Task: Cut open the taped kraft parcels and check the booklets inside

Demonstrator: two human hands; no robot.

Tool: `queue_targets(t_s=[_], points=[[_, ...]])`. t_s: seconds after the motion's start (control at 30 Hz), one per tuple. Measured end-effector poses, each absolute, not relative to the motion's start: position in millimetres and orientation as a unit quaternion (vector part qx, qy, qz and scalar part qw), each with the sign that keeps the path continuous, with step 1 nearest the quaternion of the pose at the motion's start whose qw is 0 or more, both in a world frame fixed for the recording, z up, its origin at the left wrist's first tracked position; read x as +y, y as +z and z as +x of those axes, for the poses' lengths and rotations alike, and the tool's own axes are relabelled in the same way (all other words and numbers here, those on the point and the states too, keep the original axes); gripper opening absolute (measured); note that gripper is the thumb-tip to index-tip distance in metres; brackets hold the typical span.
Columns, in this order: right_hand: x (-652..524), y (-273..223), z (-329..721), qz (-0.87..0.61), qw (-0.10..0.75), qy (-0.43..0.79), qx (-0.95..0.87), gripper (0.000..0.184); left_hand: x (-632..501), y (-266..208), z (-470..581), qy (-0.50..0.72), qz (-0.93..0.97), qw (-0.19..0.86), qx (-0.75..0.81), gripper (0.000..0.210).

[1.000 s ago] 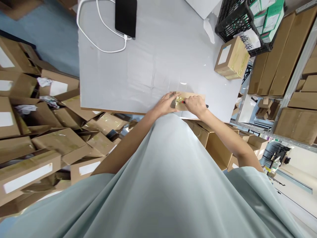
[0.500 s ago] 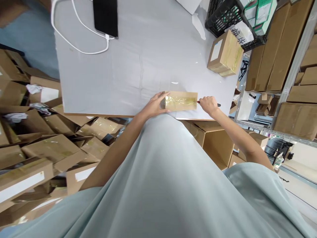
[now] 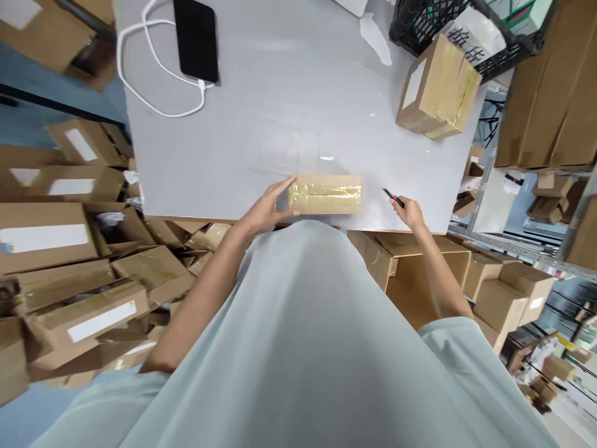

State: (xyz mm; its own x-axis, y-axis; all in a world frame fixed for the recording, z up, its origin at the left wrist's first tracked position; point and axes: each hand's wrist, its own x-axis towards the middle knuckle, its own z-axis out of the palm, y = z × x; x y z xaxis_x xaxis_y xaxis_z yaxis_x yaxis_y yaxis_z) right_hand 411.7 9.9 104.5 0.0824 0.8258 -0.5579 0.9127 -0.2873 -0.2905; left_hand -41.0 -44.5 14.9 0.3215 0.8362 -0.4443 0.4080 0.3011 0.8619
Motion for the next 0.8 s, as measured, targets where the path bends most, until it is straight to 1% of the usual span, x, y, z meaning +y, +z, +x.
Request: queue_targets(t_s=[0.07, 0.1, 0.17, 0.3, 0.47, 0.63, 0.73, 0.8], points=[[-3, 73, 397, 0.763, -0.066, -0.429, 0.480, 0.059, -46, 19, -43, 0.175, 0.549, 0.591, 0.564, 0.113], [-8, 59, 384, 0.764, -0.114, -0.466, 0.431, 0.062, -46, 21, -44, 0.171, 0.549, 0.590, 0.566, 0.111], [-17, 37, 355, 0.756, -0.160, -0.521, 0.362, 0.064, -47, 24, -44, 0.162, 0.557, 0.582, 0.570, 0.108], [-26, 25, 314, 0.742, -0.158, -0.579, 0.298, 0.058, -51, 22, -52, 0.155, 0.548, 0.565, 0.597, 0.105], [-29, 49, 302, 0.720, -0.207, -0.579, 0.321, 0.048, -47, 8, -69, 0.162, 0.504, 0.556, 0.641, 0.107], [-22, 91, 314, 0.740, -0.248, -0.492, 0.385, 0.048, -21, -14, -24, 0.170, 0.494, 0.571, 0.633, 0.110], [-18, 112, 325, 0.767, -0.228, -0.417, 0.432, 0.049, -9, -21, 21, 0.146, 0.490, 0.614, 0.601, 0.107], [-19, 119, 327, 0.780, -0.198, -0.370, 0.465, 0.048, -4, -17, 41, 0.148, 0.500, 0.631, 0.574, 0.096]])
